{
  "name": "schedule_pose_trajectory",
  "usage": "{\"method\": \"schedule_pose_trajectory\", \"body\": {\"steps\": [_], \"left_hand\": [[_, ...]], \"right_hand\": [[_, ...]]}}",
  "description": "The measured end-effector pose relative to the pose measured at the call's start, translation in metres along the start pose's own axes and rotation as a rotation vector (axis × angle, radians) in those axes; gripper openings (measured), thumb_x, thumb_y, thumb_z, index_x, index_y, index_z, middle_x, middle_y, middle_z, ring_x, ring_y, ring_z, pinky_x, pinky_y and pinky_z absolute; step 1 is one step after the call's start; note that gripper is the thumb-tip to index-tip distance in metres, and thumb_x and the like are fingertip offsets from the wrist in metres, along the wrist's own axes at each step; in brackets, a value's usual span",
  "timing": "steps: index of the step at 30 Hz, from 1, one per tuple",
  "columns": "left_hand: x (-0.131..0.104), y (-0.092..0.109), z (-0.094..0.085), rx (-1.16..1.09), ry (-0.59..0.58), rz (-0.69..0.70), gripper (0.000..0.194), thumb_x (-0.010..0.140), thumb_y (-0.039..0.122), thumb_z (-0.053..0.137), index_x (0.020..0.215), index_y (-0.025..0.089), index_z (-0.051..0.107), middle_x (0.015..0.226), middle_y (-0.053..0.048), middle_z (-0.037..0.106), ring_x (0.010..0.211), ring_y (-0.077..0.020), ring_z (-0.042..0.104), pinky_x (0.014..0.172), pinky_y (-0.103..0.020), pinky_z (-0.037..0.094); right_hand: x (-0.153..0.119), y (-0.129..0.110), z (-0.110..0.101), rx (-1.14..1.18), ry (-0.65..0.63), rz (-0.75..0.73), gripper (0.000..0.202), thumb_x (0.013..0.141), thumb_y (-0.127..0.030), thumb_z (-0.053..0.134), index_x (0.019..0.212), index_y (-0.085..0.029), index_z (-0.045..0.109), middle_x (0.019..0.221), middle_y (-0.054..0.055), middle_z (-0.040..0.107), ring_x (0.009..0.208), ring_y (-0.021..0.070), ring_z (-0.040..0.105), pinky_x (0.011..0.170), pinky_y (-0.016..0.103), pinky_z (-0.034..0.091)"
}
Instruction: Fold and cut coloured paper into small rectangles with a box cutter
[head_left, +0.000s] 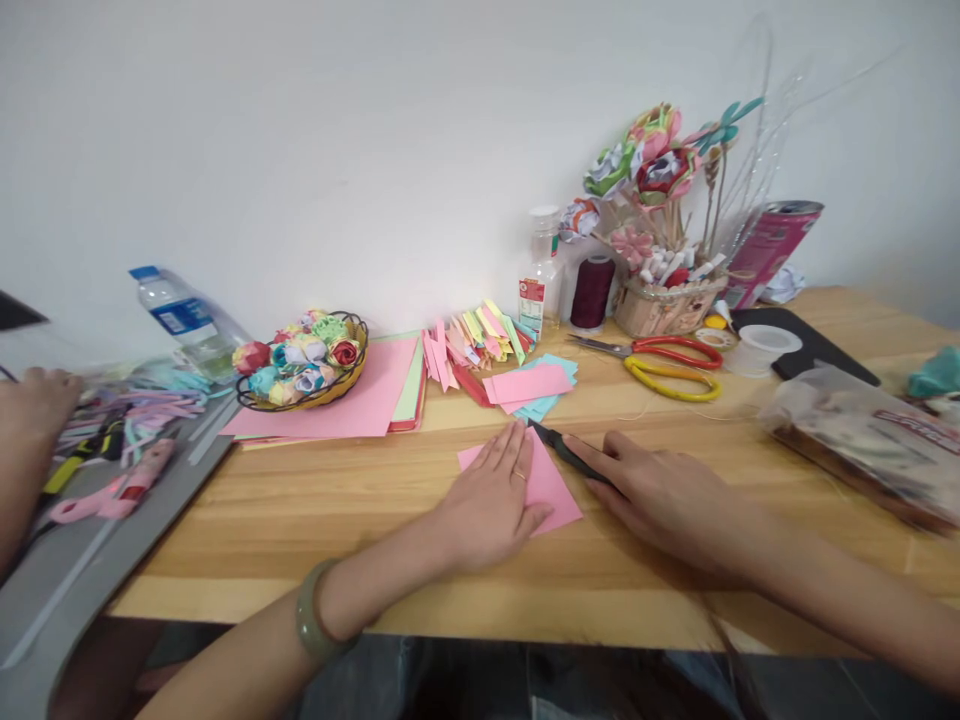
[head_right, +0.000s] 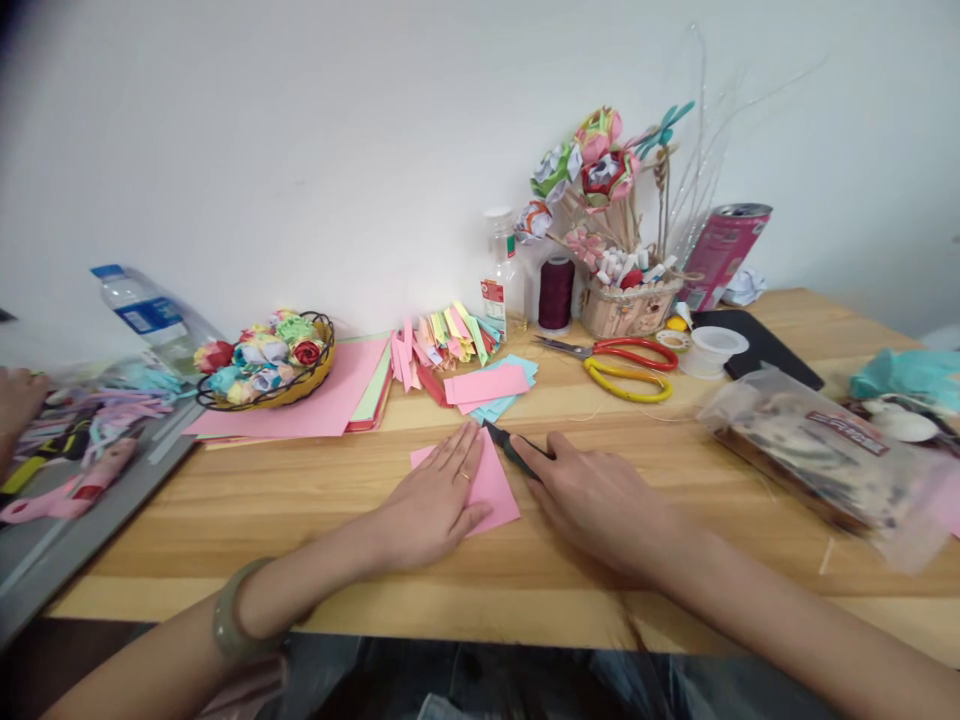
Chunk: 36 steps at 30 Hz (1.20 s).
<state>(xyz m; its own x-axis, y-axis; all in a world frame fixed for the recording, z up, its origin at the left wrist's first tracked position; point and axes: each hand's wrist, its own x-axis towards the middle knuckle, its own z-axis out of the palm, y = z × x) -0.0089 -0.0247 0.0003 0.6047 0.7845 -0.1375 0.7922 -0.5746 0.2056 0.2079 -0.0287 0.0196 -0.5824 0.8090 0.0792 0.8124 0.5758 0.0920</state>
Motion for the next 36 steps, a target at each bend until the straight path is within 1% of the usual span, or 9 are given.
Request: {"method": "schedule_pose_trajectory", "body": {"steps": [4,8,14,18,20,22,26,31,36], "left_hand": [[-0.001,-0.001,0.0,-0.002,0.014,0.018,0.072,0.093,0.047,0.029,0.143,0.001,0.007,0.151,-0.02,0.0,0.139,-0.0242,-0.004,0.114,-0.04,0.013],[0.0,-0.004,0.001,-0.002,0.04,0.034,0.068,0.095,0.046,0.025,0.143,0.001,0.011,0.151,-0.019,0.004,0.14,-0.0231,-0.001,0.114,-0.038,0.013],[0.003,-0.005,0.001,-0.003,0.067,0.034,0.055,0.097,0.033,0.024,0.143,0.004,0.019,0.15,-0.015,0.013,0.14,-0.0198,0.008,0.114,-0.037,0.016],[0.005,-0.005,-0.001,-0.022,0.079,0.031,0.05,0.097,0.027,0.025,0.142,0.006,0.023,0.15,-0.012,0.019,0.139,-0.0171,0.014,0.114,-0.034,0.018],[0.007,-0.007,-0.001,-0.038,0.091,0.03,0.049,0.097,0.025,0.027,0.141,0.005,0.026,0.149,-0.011,0.021,0.138,-0.0167,0.018,0.114,-0.033,0.019],[0.008,-0.009,0.0,-0.056,0.112,0.044,0.047,0.096,0.024,0.029,0.14,0.006,0.029,0.147,-0.011,0.025,0.137,-0.0159,0.021,0.114,-0.033,0.02],[0.01,-0.016,0.001,-0.119,0.184,0.082,0.043,0.096,0.026,0.032,0.137,0.016,0.038,0.144,-0.007,0.035,0.135,-0.0144,0.028,0.113,-0.036,0.024],[0.007,-0.015,0.003,-0.097,0.239,-0.027,0.05,0.095,0.037,0.036,0.14,0.015,0.031,0.147,-0.011,0.03,0.138,-0.0219,0.02,0.112,-0.045,0.023],[0.005,-0.011,0.002,-0.155,0.328,-0.056,0.048,0.093,0.036,0.042,0.136,0.015,0.034,0.141,-0.011,0.04,0.132,-0.0229,0.032,0.109,-0.042,0.029]], "right_hand": [[-0.012,0.006,0.005,0.035,-0.002,-0.006,0.046,0.09,-0.023,0.035,0.136,-0.024,0.039,0.091,0.006,0.06,0.052,0.0128,0.058,0.046,0.026,0.033],[-0.032,0.025,0.013,0.005,0.023,0.118,0.049,0.09,-0.026,0.033,0.139,-0.029,0.032,0.087,0.004,0.059,0.051,0.0141,0.058,0.043,0.025,0.031],[-0.035,0.055,0.012,-0.167,0.081,0.321,0.048,0.093,-0.034,0.025,0.137,-0.02,0.038,0.09,0.013,0.059,0.06,0.0199,0.057,0.04,0.025,0.019],[-0.019,0.062,0.01,-0.22,0.104,0.328,0.046,0.093,-0.033,0.029,0.134,-0.017,0.042,0.094,0.015,0.059,0.074,0.0271,0.059,0.046,0.029,0.036],[-0.012,0.058,0.009,-0.204,0.176,0.255,0.047,0.092,-0.033,0.031,0.133,-0.012,0.042,0.106,0.021,0.056,0.089,0.0333,0.056,0.061,0.041,0.046],[-0.008,0.048,0.008,-0.134,0.229,0.139,0.047,0.092,-0.033,0.033,0.129,-0.007,0.046,0.115,0.024,0.053,0.102,0.0359,0.05,0.076,0.051,0.045],[-0.002,0.015,0.01,0.024,0.179,-0.069,0.04,0.091,-0.037,0.038,0.119,-0.013,0.056,0.117,0.015,0.057,0.111,0.0268,0.048,0.094,0.044,0.04],[0.008,-0.024,0.014,0.208,0.138,-0.109,0.046,0.088,-0.038,0.045,0.123,-0.01,0.053,0.126,0.019,0.052,0.119,0.0302,0.043,0.095,0.049,0.04],[0.014,-0.037,0.014,0.487,0.094,-0.045,0.039,0.083,-0.018,0.047,0.121,-0.015,0.053,0.127,0.014,0.051,0.119,0.0247,0.044,0.098,0.045,0.038]]}}
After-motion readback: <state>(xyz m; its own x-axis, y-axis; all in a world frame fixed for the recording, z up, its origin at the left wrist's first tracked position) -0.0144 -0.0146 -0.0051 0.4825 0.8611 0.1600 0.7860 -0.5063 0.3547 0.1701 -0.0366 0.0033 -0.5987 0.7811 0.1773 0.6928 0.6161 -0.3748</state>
